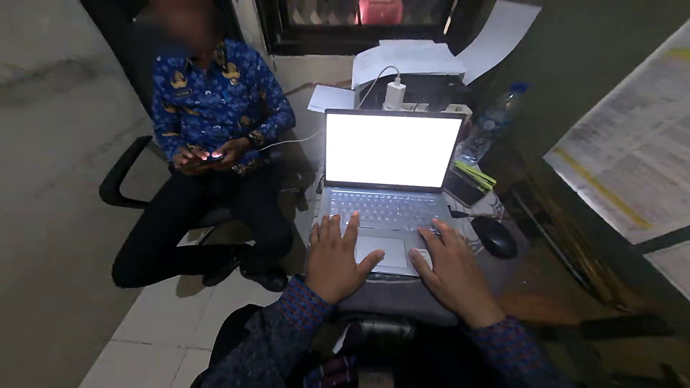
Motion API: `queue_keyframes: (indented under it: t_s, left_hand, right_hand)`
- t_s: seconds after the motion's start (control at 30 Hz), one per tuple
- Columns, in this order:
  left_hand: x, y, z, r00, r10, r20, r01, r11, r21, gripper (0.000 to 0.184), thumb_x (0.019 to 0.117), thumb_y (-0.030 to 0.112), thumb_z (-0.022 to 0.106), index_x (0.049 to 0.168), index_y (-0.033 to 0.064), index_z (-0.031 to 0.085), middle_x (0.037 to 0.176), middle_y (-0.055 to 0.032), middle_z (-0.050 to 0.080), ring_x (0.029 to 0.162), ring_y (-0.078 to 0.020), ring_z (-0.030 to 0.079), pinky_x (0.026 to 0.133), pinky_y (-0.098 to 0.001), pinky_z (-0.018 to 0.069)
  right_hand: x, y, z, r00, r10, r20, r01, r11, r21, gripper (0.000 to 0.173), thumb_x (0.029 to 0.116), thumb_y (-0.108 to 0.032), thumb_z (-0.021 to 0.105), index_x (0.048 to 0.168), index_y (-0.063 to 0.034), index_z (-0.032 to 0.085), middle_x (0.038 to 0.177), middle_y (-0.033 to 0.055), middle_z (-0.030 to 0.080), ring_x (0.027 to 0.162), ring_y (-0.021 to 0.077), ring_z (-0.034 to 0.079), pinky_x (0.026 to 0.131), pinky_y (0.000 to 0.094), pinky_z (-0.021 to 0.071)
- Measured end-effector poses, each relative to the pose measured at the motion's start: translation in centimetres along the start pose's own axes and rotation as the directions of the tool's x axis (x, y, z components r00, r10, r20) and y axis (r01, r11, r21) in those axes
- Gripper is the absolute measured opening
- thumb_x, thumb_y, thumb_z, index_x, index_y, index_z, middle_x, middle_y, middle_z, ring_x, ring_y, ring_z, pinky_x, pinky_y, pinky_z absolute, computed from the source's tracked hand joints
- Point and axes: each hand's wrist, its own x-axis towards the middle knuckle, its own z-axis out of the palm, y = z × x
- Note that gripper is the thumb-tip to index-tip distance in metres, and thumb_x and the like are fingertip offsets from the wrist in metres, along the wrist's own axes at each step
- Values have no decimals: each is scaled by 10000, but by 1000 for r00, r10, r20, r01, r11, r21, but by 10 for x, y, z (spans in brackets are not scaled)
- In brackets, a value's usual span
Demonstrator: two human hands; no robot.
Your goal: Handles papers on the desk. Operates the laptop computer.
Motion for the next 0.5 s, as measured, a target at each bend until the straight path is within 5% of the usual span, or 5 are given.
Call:
queue_keyframes:
  t_s: [0.17, 0.5]
  left_hand:
    - [21, -1, -19, 994, -30, 106, 37, 998, -60, 998, 851, 920, 244, 1605, 279, 364, 1579, -218, 412, 1412, -437, 429, 1093, -672, 353]
    - [50, -4, -17, 973, -79, 217, 91, 995, -50, 1037, 795, 968, 239, 1619, 342, 305, 1634, -115, 368, 1476, -418, 334, 1114, -712, 270]
  right_hand:
    - [-1, 1, 2, 1000, -2, -17, 3, 1000, 29, 720, 975, -694, 359, 1436, -193, 592, 1544, 198, 469, 1406, 393, 472, 1127, 576, 410]
    - [11, 1, -9, 1000, -16, 5, 15, 999, 40, 807, 973, -722, 355, 1520, -146, 501, 1601, 239, 379, 1377, 466, 470, 1094, 625, 415]
